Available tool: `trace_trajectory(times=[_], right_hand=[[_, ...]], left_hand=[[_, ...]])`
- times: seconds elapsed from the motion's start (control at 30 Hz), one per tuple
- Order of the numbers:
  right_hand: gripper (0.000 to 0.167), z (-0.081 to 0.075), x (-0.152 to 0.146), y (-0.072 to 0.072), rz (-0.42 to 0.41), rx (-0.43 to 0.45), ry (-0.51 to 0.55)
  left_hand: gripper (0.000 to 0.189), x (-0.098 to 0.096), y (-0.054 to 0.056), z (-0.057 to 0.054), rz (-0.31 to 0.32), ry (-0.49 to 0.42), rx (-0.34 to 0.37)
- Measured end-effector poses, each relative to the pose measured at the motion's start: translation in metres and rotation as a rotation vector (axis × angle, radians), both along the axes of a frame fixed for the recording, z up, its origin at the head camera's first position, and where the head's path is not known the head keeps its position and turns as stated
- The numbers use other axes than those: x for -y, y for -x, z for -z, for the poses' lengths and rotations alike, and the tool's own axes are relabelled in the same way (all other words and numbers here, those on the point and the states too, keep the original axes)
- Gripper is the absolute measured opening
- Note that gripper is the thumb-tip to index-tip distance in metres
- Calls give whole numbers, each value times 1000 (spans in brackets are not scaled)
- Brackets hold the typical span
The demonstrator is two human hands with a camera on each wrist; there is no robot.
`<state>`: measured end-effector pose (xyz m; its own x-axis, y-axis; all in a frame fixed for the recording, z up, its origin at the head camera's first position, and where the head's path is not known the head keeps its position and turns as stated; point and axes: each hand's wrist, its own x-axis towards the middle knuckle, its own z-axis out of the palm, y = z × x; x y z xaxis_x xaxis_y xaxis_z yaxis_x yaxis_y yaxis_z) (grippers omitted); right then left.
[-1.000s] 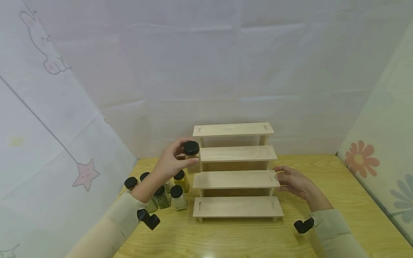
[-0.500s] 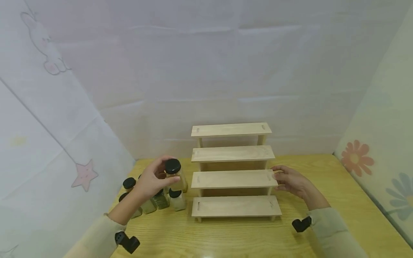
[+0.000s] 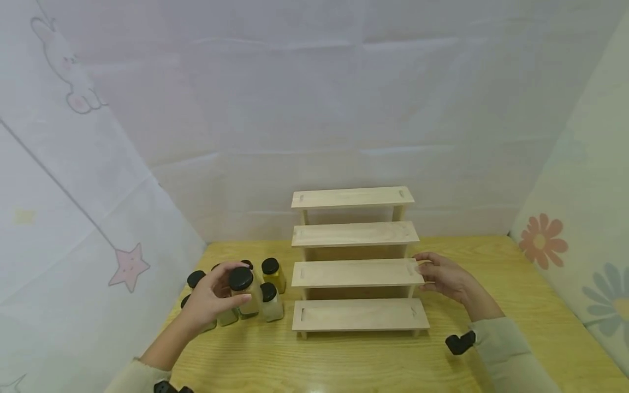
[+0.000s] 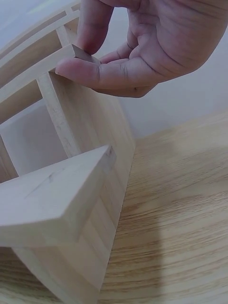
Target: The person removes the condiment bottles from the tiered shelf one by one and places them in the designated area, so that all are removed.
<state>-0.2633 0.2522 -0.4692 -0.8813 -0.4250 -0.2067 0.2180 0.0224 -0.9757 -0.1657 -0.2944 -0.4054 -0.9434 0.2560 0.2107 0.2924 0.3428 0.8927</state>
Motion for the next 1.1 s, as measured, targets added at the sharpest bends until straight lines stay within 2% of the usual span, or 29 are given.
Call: trace_trajectory(times=[0.1,0.3,0.63,0.97,1.1], right_hand=[[62,-1,1,-1,8,6,3],[63,-1,3,-2,21,10,-4],[65,0,3,-1,33,0,-8],[62,0,3,-2,34,-9,-9],[60,0,4,-2,38,-5,-3]], left_hand=[[60,7,-2,8,15,2,15],[57,18,-7,31,43,-19,34],[59,30,-5,62,-41,-12,54],[59,36,-6,84,-75,-20,131],[59,37,-6,91,-64,-23,135]])
